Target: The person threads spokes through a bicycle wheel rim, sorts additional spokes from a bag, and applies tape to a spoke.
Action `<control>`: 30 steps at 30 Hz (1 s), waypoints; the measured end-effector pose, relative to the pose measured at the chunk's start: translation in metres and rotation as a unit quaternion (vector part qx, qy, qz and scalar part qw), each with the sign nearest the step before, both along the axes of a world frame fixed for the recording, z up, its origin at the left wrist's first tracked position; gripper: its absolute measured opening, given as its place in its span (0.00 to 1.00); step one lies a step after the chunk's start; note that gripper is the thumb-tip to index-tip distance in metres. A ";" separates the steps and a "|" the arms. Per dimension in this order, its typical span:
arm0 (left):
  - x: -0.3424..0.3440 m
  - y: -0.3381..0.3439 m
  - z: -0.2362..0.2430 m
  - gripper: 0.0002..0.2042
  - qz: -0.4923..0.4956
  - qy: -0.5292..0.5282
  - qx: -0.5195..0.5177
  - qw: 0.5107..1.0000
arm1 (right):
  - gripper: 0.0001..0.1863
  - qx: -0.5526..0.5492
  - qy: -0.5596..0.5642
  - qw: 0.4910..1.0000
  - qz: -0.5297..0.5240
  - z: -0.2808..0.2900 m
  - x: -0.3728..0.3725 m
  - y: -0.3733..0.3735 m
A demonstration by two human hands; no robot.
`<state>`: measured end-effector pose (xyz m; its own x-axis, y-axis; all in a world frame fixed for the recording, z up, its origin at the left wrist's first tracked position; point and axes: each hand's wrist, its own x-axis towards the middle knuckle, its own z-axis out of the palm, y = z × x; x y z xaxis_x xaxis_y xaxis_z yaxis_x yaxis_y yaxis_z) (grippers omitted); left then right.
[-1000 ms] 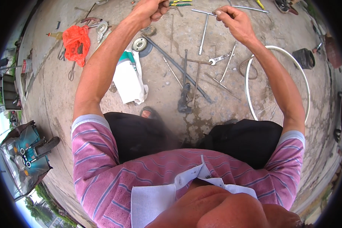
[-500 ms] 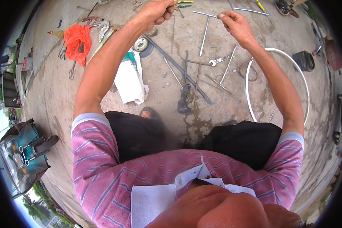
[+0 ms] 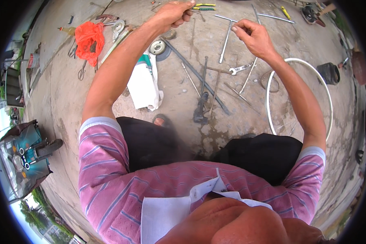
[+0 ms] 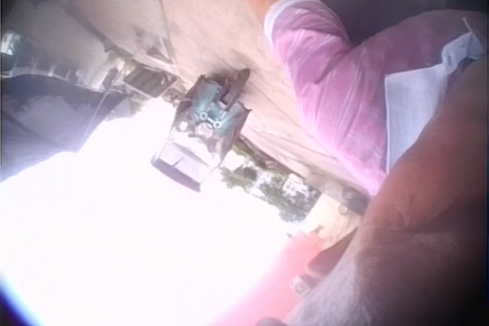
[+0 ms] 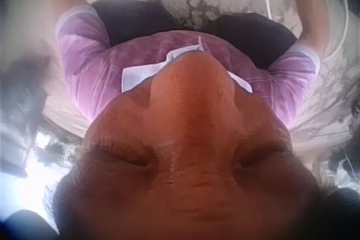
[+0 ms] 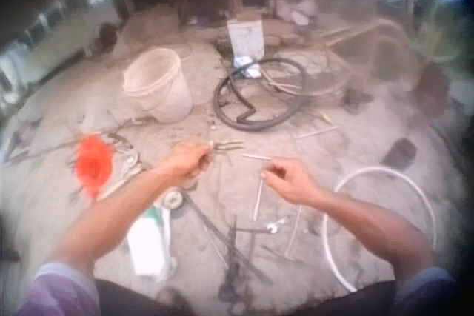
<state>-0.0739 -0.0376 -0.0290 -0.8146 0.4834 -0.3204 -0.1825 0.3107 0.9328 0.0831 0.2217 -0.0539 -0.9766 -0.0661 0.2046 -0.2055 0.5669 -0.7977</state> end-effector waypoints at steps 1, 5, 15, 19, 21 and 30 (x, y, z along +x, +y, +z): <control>0.004 -0.003 0.004 0.17 -0.001 0.003 -0.004 1.000 | 0.14 0.010 -0.008 1.000 -0.018 0.003 -0.001 -0.004; 0.008 0.006 0.010 0.16 -0.095 0.068 0.005 0.993 | 0.12 -0.064 -0.008 0.997 -0.046 -0.004 -0.004 0.017; 0.000 -0.004 -0.002 0.17 -0.054 -0.012 0.039 0.998 | 0.09 -0.016 -0.002 1.000 -0.002 -0.005 -0.009 0.011; -0.006 -0.008 -0.008 0.12 -0.083 -0.055 0.077 0.992 | 0.10 -0.062 -0.002 0.998 -0.011 -0.017 -0.014 0.020; -0.008 -0.012 -0.012 0.11 -0.078 -0.059 0.097 0.990 | 0.10 -0.077 -0.005 0.997 -0.011 -0.025 -0.020 0.027; -0.015 -0.051 -0.003 0.14 -0.034 -0.085 0.141 0.986 | 0.12 -0.084 -0.020 0.996 -0.021 -0.028 -0.036 0.015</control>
<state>-0.0888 -0.0882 -0.0323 -0.7231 0.6246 -0.2950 -0.3313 0.0612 0.9416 0.0467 0.2363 -0.0818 -0.9854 0.0076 0.1699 -0.1500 0.4327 -0.8890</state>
